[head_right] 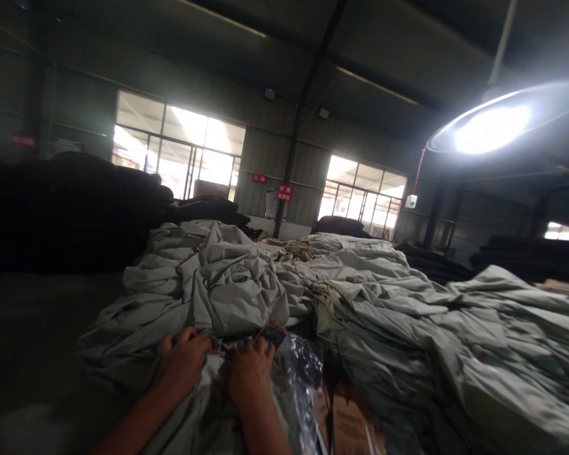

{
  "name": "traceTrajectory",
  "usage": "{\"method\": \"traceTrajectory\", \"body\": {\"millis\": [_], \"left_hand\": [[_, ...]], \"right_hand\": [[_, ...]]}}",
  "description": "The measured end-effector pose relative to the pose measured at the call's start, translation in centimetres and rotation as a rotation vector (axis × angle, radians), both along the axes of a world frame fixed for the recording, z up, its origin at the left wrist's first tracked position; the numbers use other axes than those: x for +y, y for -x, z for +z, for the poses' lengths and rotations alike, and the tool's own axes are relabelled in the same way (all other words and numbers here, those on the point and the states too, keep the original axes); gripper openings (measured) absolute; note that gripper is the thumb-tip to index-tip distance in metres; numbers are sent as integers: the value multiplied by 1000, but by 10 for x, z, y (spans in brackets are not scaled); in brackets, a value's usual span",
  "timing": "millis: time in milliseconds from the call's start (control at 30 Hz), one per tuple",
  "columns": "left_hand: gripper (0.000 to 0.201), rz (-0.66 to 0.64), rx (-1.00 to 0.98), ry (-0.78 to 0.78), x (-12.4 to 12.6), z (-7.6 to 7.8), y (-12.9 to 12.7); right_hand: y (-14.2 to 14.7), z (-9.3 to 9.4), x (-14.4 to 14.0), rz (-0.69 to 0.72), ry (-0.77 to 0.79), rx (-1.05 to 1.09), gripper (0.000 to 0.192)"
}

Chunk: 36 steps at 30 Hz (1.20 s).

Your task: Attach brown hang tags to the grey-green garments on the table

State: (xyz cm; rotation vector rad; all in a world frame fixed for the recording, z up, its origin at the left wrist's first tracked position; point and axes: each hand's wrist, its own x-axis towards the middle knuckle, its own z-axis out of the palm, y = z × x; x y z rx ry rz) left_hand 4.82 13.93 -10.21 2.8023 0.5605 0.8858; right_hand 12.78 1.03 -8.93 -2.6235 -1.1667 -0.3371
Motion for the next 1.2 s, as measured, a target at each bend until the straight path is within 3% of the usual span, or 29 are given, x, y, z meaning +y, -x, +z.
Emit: {"method": "traceTrajectory", "body": {"millis": [67, 233, 467, 600, 800, 1000, 1100, 1200], "left_hand": [[36, 2, -13, -27, 2, -3, -1], [40, 65, -59, -64, 6, -13, -5], [62, 123, -12, -57, 6, -16, -5], [68, 136, 1, -49, 5, -13, -4], [56, 141, 16, -32, 7, -13, -6], [57, 99, -53, -47, 10, -13, -5], [57, 48, -62, -27, 12, -8, -5], [58, 9, -88, 0, 16, -6, -5]], "right_hand": [[3, 0, 1, -27, 27, -6, 35], [-4, -9, -2, -72, 20, -49, 62], [-2, -6, 3, -139, 81, 12, 51], [8, 6, 9, -74, 37, -52, 42], [16, 11, 18, 128, 3, -66, 43], [-13, -3, 13, -99, -104, -15, 43], [-10, -3, 8, 13, -224, -89, 49], [6, 2, 6, 154, -289, -150, 38]]}}
